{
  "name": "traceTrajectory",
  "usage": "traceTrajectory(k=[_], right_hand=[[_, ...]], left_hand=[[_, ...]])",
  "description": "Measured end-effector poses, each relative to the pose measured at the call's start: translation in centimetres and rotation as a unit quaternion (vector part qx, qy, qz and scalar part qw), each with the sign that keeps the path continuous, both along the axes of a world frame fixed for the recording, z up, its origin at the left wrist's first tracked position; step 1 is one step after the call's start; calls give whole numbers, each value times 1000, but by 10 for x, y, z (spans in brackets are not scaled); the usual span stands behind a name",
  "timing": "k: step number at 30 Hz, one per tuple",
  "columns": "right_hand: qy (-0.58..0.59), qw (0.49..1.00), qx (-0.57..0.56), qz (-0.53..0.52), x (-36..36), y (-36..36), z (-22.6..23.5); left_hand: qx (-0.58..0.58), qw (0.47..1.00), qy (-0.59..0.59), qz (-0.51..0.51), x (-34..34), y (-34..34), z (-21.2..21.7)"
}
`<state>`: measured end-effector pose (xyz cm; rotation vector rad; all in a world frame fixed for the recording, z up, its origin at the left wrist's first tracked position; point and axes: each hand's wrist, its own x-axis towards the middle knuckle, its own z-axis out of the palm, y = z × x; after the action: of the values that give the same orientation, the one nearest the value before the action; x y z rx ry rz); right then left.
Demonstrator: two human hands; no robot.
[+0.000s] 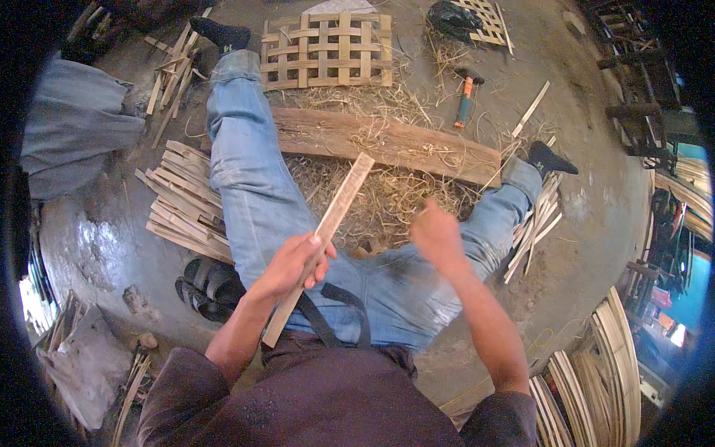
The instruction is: The person sits on the floor and uses a knife to shave and shape thin wooden strips. They repeatedly hold the strips, cut along their length, and place finished pieces aside.
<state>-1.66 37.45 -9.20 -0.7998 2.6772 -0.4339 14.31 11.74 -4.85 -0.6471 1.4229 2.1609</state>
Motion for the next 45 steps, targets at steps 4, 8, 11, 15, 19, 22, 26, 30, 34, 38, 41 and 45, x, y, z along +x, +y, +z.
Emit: traceTrajectory(k=[4, 8, 11, 15, 19, 22, 26, 30, 34, 38, 41, 45], right_hand=[[-228, 938, -176, -194, 6, -22, 23], [-358, 786, -384, -326, 24, -84, 32], [-310, 808, -360, -349, -11, -91, 25], [-228, 824, -419, -306, -32, -97, 32], [-126, 929, -260, -231, -40, -91, 28], [-76, 987, -102, -97, 0, -78, 35], [-121, 991, -1, 64, 79, -48, 43], [-17, 993, 16, 119, 62, -28, 36], [-20, 995, 29, 93, 26, -25, 36], [-24, 998, 45, 33, 3, -24, 32], [-9, 999, 17, 48, -1, -25, 36], [42, 997, 17, 59, -1, -18, 31]], left_hand=[[20, 999, 16, -25, 6, 4, 2], [50, 997, 42, -40, 0, 16, -18], [49, 999, -7, -19, 9, 13, -12], [-19, 999, -46, -22, 34, -7, -15], [-76, 996, -38, 19, 28, 0, -12], [-79, 994, -35, 63, 22, 0, -24], [-88, 989, -56, 104, 9, 2, -31], [-137, 987, -48, 71, 14, 2, -31], [-156, 985, -38, 63, 8, 3, -17], [-172, 983, -58, 42, 22, -3, 0], [-188, 980, -61, 20, 39, -1, 2], [-174, 982, -72, -3, 52, -2, 7]])
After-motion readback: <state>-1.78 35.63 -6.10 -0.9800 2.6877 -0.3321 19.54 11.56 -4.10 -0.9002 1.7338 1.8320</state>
